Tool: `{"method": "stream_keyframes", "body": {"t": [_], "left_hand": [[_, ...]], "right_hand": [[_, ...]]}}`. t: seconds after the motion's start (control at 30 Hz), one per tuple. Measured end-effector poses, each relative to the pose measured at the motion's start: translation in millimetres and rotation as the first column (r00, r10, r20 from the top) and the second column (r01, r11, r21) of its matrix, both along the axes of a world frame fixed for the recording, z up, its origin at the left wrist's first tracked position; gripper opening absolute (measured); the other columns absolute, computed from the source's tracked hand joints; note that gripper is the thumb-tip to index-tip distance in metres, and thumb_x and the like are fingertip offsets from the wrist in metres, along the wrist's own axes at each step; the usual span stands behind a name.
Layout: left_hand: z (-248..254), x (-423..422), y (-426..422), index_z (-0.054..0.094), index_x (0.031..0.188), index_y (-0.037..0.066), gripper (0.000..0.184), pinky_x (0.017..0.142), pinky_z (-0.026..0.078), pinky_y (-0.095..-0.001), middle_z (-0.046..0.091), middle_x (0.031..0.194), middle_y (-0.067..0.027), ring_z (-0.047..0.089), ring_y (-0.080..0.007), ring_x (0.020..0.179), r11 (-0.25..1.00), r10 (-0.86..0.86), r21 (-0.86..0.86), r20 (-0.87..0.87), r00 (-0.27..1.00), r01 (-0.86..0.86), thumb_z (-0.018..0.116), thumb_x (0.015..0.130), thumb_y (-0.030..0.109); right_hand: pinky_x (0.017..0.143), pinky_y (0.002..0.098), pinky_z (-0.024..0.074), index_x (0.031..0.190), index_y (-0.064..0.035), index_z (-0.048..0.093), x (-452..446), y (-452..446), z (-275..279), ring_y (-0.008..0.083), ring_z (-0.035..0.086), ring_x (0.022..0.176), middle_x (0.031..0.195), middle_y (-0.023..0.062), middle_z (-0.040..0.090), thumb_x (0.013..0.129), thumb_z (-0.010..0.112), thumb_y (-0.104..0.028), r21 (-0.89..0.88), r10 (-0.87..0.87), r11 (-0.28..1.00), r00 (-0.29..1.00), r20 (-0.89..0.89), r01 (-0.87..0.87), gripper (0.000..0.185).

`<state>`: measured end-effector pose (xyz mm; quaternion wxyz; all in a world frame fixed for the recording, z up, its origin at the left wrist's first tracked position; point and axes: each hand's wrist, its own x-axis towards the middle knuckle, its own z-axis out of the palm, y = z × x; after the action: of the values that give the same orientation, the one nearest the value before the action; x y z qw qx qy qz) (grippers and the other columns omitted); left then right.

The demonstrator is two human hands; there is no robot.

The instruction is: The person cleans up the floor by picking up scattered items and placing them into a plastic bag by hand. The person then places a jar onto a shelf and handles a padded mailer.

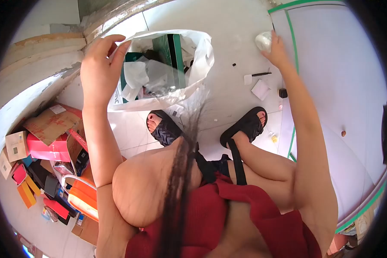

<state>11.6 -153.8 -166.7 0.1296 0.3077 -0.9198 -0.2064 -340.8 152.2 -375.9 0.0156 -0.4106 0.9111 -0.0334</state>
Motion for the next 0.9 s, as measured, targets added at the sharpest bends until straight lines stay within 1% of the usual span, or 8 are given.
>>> {"method": "stream_keyframes", "body": {"t": [0.07, 0.2, 0.3, 0.53, 0.63, 0.73, 0.8, 0.9], "left_hand": [[-1.4, 6.0, -1.7, 0.065, 0.095, 0.005, 0.015, 0.061, 0.044, -0.0253, 0.060, 0.076, -0.0076, 0.054, -0.0139, 0.064, 1.000, -0.004, 0.008, -0.008, 1.000, 0.004, 0.065, 0.085, 0.015], [-9.2, 4.0, 2.9, 0.065, 0.096, 0.004, 0.016, 0.062, 0.044, -0.0247, 0.061, 0.076, -0.0074, 0.055, -0.0132, 0.066, 0.999, -0.044, -0.018, -0.055, 0.997, 0.043, 0.065, 0.085, 0.016], [-7.1, -1.1, 7.2, 0.065, 0.097, 0.002, 0.016, 0.063, 0.045, -0.0246, 0.062, 0.078, -0.0082, 0.057, -0.0131, 0.069, 0.999, -0.048, -0.020, -0.059, 0.997, 0.046, 0.064, 0.086, 0.015], [-5.7, 1.4, 5.9, 0.065, 0.094, 0.004, 0.014, 0.062, 0.046, -0.0276, 0.062, 0.080, -0.0100, 0.059, -0.0178, 0.070, 0.999, -0.036, 0.013, -0.037, 0.999, 0.036, 0.064, 0.085, 0.014], [-6.3, 3.8, 5.7, 0.065, 0.092, 0.004, 0.013, 0.062, 0.047, -0.0324, 0.061, 0.079, -0.0123, 0.061, -0.0246, 0.070, 0.998, -0.050, -0.032, -0.068, 0.996, 0.048, 0.065, 0.083, 0.013], [-10.1, 5.8, 3.9, 0.064, 0.089, 0.003, 0.013, 0.058, 0.045, -0.0354, 0.058, 0.073, -0.0126, 0.058, -0.0266, 0.065, 1.000, -0.008, 0.025, -0.048, 0.999, 0.009, 0.067, 0.080, 0.012], [-9.7, 4.9, 0.1, 0.064, 0.088, 0.004, 0.012, 0.058, 0.044, -0.0370, 0.058, 0.074, -0.0122, 0.057, -0.0290, 0.064, 0.999, -0.034, -0.024, -0.071, 0.997, 0.032, 0.066, 0.081, 0.013], [-5.8, -2.6, -2.4, 0.064, 0.088, 0.005, 0.012, 0.058, 0.045, -0.0373, 0.059, 0.076, -0.0117, 0.057, -0.0305, 0.065, 1.000, -0.016, -0.026, -0.089, 0.996, 0.014, 0.064, 0.083, 0.016]], "right_hand": [[0.094, 0.0434, 0.0408, 0.121, -0.0070, 0.050, 12.9, -0.2, -0.8, 0.0334, 0.048, 0.115, 0.125, 0.0144, 0.050, 0.065, 0.077, -0.019, -0.050, -0.022, 0.999, 0.974, -0.225, 0.011, 0.064], [0.091, 0.0410, 0.0431, 0.116, -0.0077, 0.052, 33.7, -27.7, -4.7, 0.0314, 0.047, 0.115, 0.125, 0.0128, 0.049, 0.073, 0.060, 0.000, -0.079, 0.640, 0.768, 0.763, 0.088, -0.636, 0.044], [0.087, 0.0408, 0.0453, 0.107, -0.0071, 0.054, 57.0, -55.7, -14.4, 0.0301, 0.050, 0.110, 0.115, 0.0118, 0.054, 0.075, 0.056, 0.002, 0.265, 0.564, 0.740, 0.785, 0.258, -0.619, 0.033], [0.074, 0.0395, 0.0483, 0.098, -0.0050, 0.053, 55.7, -40.4, -47.0, 0.0299, 0.057, 0.092, 0.097, 0.0130, 0.059, 0.074, 0.057, 0.000, 0.219, 0.402, 0.857, 0.871, 0.282, -0.466, 0.025], [0.067, 0.0356, 0.0471, 0.093, -0.0040, 0.052, 59.9, -39.9, -25.0, 0.0254, 0.058, 0.077, 0.085, 0.0121, 0.058, 0.071, 0.057, -0.003, -0.157, 0.166, 0.983, 0.826, 0.538, -0.096, 0.022], [0.062, 0.0313, 0.0451, 0.091, -0.0042, 0.051, 84.8, -74.8, 59.6, 0.0195, 0.054, 0.066, 0.077, 0.0081, 0.055, 0.071, 0.056, 0.001, -0.530, 0.189, 0.816, 0.760, 0.621, 0.230, 0.021], [0.066, 0.0277, 0.0458, 0.093, -0.0038, 0.052, 104.0, -101.6, 120.5, 0.0133, 0.053, 0.070, 0.079, 0.0043, 0.055, 0.073, 0.061, 0.002, -0.751, 0.407, 0.651, 0.782, 0.473, 0.115, 0.023], [0.069, 0.0325, 0.0478, 0.079, -0.0071, 0.057, 150.8, -123.5, 205.9, 0.0256, 0.057, 0.074, 0.084, 0.0088, 0.058, 0.069, 0.065, 0.001, -0.875, 0.765, 0.374, 0.635, 0.105, -0.307, 0.015]]}}
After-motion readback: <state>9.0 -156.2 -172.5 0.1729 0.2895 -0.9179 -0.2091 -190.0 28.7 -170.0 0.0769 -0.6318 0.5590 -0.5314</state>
